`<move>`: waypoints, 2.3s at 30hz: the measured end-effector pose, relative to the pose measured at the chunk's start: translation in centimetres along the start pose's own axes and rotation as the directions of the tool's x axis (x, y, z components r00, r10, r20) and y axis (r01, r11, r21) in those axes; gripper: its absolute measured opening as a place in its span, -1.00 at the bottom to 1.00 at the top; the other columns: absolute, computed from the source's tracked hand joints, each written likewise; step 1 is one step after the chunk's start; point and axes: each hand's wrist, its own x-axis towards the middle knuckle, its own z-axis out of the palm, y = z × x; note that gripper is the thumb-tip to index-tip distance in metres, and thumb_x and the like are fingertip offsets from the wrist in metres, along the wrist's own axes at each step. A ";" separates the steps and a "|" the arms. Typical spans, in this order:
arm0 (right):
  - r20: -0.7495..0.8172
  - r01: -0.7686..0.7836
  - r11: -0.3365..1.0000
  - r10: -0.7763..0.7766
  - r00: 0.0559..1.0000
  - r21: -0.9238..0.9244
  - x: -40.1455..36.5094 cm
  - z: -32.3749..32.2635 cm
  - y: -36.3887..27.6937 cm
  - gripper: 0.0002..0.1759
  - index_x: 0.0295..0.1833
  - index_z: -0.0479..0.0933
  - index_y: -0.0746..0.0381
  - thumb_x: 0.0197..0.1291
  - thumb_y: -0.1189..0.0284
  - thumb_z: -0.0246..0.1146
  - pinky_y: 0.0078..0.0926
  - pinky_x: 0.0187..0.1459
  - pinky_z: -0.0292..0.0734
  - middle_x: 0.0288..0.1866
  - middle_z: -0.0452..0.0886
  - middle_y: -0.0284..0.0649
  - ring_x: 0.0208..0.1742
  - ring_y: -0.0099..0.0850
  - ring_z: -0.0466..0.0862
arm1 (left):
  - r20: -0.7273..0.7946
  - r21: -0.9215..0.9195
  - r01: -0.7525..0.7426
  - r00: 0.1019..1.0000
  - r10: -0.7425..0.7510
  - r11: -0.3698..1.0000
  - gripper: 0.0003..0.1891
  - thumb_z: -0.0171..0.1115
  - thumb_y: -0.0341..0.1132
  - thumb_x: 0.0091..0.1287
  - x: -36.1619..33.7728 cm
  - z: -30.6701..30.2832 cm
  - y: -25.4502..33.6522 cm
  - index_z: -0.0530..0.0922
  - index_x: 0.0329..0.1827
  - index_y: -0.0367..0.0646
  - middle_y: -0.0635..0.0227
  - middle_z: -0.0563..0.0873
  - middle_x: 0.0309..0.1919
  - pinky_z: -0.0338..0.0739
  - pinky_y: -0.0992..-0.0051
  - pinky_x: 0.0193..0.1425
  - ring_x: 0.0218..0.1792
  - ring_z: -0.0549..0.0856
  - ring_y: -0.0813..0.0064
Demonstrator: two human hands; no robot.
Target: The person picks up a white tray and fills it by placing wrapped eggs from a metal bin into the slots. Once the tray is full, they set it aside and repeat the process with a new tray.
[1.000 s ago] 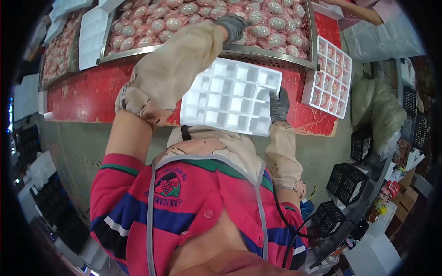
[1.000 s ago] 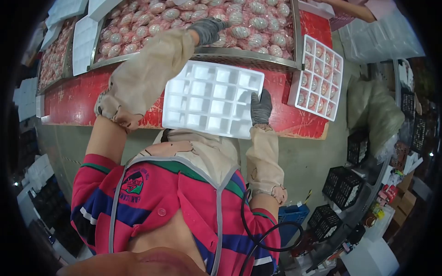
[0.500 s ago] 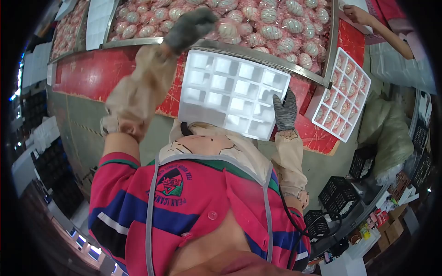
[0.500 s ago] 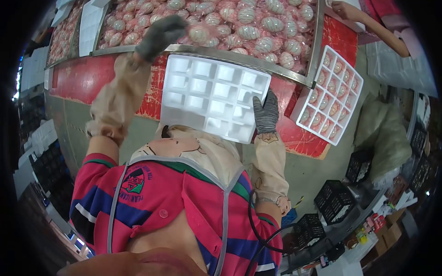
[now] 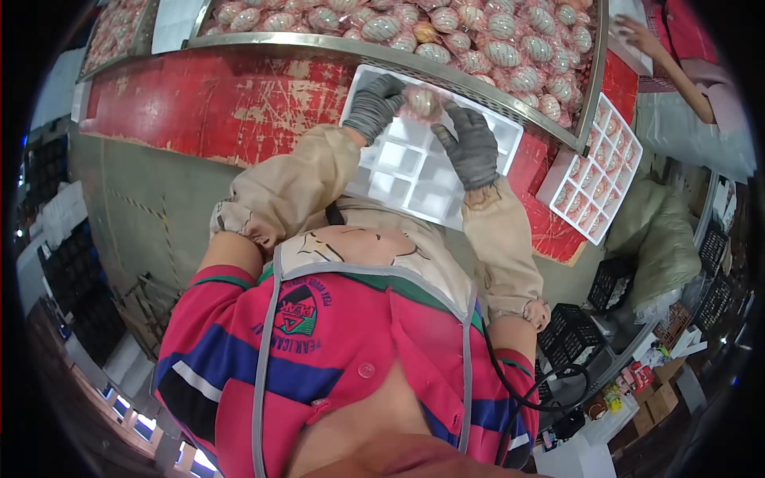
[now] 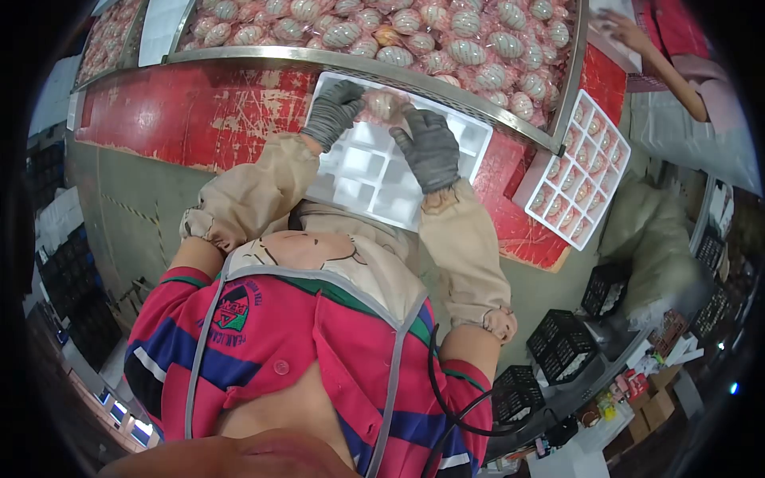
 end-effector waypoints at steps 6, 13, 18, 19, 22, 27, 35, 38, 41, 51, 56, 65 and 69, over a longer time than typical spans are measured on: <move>0.366 -0.028 0.985 0.089 0.926 -0.169 3.2 2.7 1.1 -0.51 0.10 0.49 0.17 0.16 0.10 0.22 -0.14 -0.09 0.50 -0.11 0.60 0.00 -0.09 -0.08 0.60 | 0.287 0.408 -0.400 0.909 0.301 0.820 -0.64 0.28 -0.38 0.18 0.8 -1.3 1.6 0.57 0.07 -0.07 0.19 0.69 -0.19 0.55 0.40 -0.11 -0.24 0.67 0.25; 0.431 0.156 0.929 0.004 0.903 -0.336 4.3 5.2 2.2 -0.51 0.19 0.38 0.23 0.25 0.16 0.11 -0.14 -0.04 0.54 -0.01 0.55 0.09 -0.02 -0.06 0.59 | 0.350 0.741 -0.502 0.855 0.382 0.446 -0.77 0.25 -0.28 0.06 3.6 -0.5 2.9 0.61 -0.19 -0.05 0.23 0.66 -0.32 0.48 0.20 -0.15 -0.25 0.64 0.17; 0.512 0.183 0.900 0.050 0.858 -0.396 4.8 6.1 2.2 -0.50 0.19 0.35 0.27 0.22 0.21 0.13 -0.14 -0.01 0.52 0.07 0.51 0.09 0.01 -0.06 0.58 | 0.222 0.713 -0.427 0.890 0.398 0.556 -0.79 0.17 -0.31 0.11 3.9 0.6 2.5 0.61 -0.18 -0.09 0.15 0.66 -0.31 0.49 0.21 -0.15 -0.23 0.64 0.15; 0.478 0.205 0.905 -0.003 0.878 -0.372 4.8 6.7 2.9 -0.51 0.16 0.37 0.26 0.21 0.20 0.14 -0.15 -0.01 0.52 0.06 0.52 0.08 0.01 -0.06 0.58 | 0.254 0.719 -0.442 0.885 0.389 0.536 -0.79 0.15 -0.32 0.13 3.6 0.6 3.1 0.60 -0.19 -0.10 0.13 0.65 -0.31 0.50 0.20 -0.15 -0.23 0.64 0.15; 0.542 0.238 0.919 -0.032 0.840 -0.315 5.6 5.7 1.8 -0.51 0.26 0.25 0.35 0.26 0.38 0.03 -0.14 -0.10 0.58 0.12 0.46 0.17 0.02 -0.04 0.58 | 0.276 0.745 -0.493 0.841 0.466 0.449 -0.80 0.12 -0.32 0.16 2.6 -0.4 4.7 0.60 -0.18 -0.12 0.09 0.65 -0.31 0.50 0.17 -0.13 -0.24 0.65 0.16; 0.593 0.340 0.830 -0.014 0.805 -0.442 5.7 7.1 2.2 -0.64 0.13 0.45 0.26 0.29 0.35 0.01 -0.21 0.14 0.41 0.05 0.56 0.02 0.07 -0.07 0.55 | 0.274 0.834 -0.541 0.575 0.771 0.107 -0.71 0.29 -0.32 0.06 6.8 -6.4 9.2 0.59 -0.11 -0.06 0.24 0.64 -0.25 0.57 0.37 -0.24 -0.22 0.65 0.30; 0.498 0.332 0.831 -0.077 0.863 -0.446 4.9 7.6 2.6 -0.64 0.10 0.46 0.26 0.22 0.42 0.01 -0.19 0.11 0.45 0.02 0.58 -0.02 0.06 -0.09 0.56 | 0.377 0.909 -0.374 0.926 0.019 0.181 -0.56 0.20 -0.12 0.14 10.7 -6.6 12.6 0.54 0.08 -0.07 0.15 0.64 -0.01 0.44 0.30 0.15 0.04 0.60 0.16; 0.545 0.241 0.874 0.032 0.838 -0.421 4.5 4.9 0.0 -0.65 0.10 0.44 0.26 0.21 0.43 0.00 -0.16 -0.04 0.54 0.01 0.58 0.01 0.05 -0.10 0.57 | 0.251 0.808 -0.194 0.967 -0.028 0.556 -0.53 0.20 -0.13 0.14 8.7 -8.2 14.8 0.52 0.13 -0.08 0.16 0.63 0.03 0.44 0.29 0.17 0.04 0.62 0.18; 0.507 0.301 0.868 -0.067 0.859 -0.395 3.0 5.3 0.3 -0.66 0.07 0.44 0.26 0.18 0.44 0.01 -0.17 -0.14 0.57 -0.05 0.58 0.02 0.03 -0.08 0.57 | 0.133 0.814 -0.133 0.990 0.041 0.565 -0.53 0.21 -0.12 0.15 7.1 -7.6 14.8 0.52 0.13 -0.06 0.10 0.65 -0.03 0.46 0.30 0.16 0.07 0.61 0.20; 0.391 0.264 0.868 -0.088 0.916 -0.421 1.5 6.6 0.7 -0.61 0.12 0.43 0.22 0.16 0.43 0.01 -0.15 -0.09 0.52 -0.05 0.57 -0.02 0.02 -0.15 0.55 | 0.238 0.787 -0.359 0.927 0.291 0.502 -0.61 0.29 -0.23 0.07 8.1 -7.0 11.0 0.55 0.01 -0.06 0.11 0.65 -0.10 0.53 0.26 0.03 -0.04 0.64 0.18; 0.405 0.203 0.918 -0.051 0.913 -0.341 1.9 6.2 0.4 -0.68 0.02 0.46 0.23 0.15 0.42 0.03 -0.16 -0.10 0.53 -0.13 0.59 -0.01 -0.03 -0.12 0.58 | 0.548 0.451 -0.888 0.353 0.759 0.087 -0.56 0.39 -0.35 -0.04 1.4 -7.9 9.1 0.59 -0.01 -0.01 0.29 0.61 -0.06 0.48 0.22 0.08 0.00 0.57 0.27; 0.180 0.105 0.994 -0.102 0.978 -0.007 2.9 3.8 -4.0 -0.64 -0.02 0.55 0.13 0.19 0.14 0.20 -0.24 -0.15 0.52 -0.20 0.63 -0.18 -0.14 -0.20 0.62 | 0.233 0.669 -0.577 0.761 0.605 0.469 -0.38 0.44 -0.10 -0.07 -1.0 -8.8 -0.2 0.53 0.15 0.08 0.18 0.55 0.02 0.44 0.21 0.15 0.06 0.52 0.15; 0.384 0.099 0.985 -0.038 0.923 -0.141 5.0 6.4 -4.4 -0.61 -0.08 0.55 0.18 0.19 0.09 0.17 -0.18 -0.20 0.53 -0.29 0.64 -0.12 -0.20 -0.17 0.63 | 0.216 0.710 -0.367 0.926 0.310 0.601 -0.47 0.44 -0.11 -0.01 -1.0 -8.8 -0.4 0.59 0.08 0.02 0.12 0.52 0.08 0.42 0.29 0.23 0.15 0.48 0.13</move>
